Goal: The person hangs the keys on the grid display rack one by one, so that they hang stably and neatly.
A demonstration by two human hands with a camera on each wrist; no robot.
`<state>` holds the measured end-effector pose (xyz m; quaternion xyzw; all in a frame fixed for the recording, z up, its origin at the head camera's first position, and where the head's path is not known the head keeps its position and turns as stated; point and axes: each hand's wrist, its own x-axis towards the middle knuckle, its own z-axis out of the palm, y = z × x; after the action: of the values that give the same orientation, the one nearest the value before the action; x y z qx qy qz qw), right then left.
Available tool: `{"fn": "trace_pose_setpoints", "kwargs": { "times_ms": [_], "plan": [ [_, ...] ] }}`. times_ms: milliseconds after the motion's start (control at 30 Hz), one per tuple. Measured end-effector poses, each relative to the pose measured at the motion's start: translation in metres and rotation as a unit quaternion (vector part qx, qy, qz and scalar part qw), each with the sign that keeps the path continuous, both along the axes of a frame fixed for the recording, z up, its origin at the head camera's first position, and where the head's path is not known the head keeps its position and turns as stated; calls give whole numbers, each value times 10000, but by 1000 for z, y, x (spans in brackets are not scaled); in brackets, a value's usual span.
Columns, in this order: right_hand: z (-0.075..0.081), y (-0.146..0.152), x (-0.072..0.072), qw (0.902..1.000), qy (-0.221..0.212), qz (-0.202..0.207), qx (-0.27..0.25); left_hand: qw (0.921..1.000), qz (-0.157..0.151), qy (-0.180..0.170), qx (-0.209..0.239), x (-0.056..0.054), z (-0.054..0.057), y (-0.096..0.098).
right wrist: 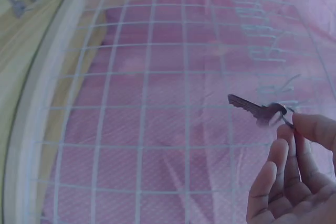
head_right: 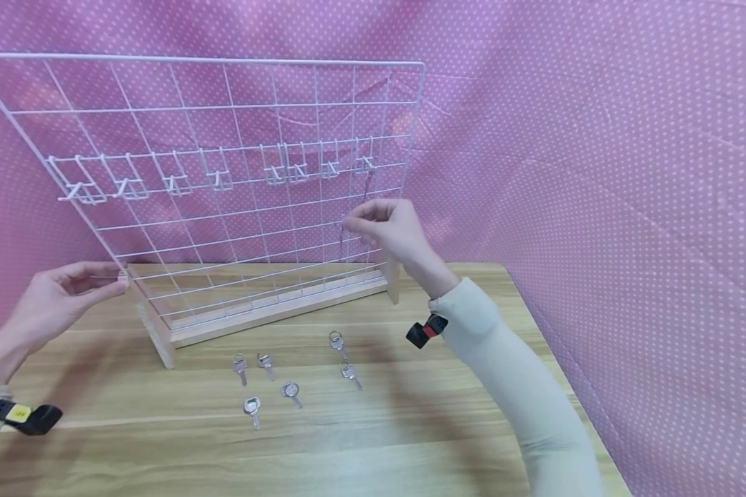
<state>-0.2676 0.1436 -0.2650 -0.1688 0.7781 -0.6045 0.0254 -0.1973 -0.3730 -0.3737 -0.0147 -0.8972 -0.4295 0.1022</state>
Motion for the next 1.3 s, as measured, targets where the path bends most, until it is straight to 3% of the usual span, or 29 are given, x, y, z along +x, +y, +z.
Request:
{"fn": "trace_pose_setpoints", "kwargs": {
  "times_ms": [233,367,633,1100,1300],
  "plan": [
    [21,-11,-7,9969,219,-242,-713,10000,-29,25,16,1,0,0],
    [27,-15,-10,9944,388,-471,-863,10000,-11,35,-17,1,0,1],
    [34,-22,-12,9900,740,-1023,-626,10000,-3,53,-4,0,0,1],
    [30,-32,-20,9864,1134,-1175,-201,10000,-13,45,-5,0,-1,0],
    [19,-26,-17,9898,1047,-956,135,10000,12,8,-52,0,-1,-1]
  ]
}}
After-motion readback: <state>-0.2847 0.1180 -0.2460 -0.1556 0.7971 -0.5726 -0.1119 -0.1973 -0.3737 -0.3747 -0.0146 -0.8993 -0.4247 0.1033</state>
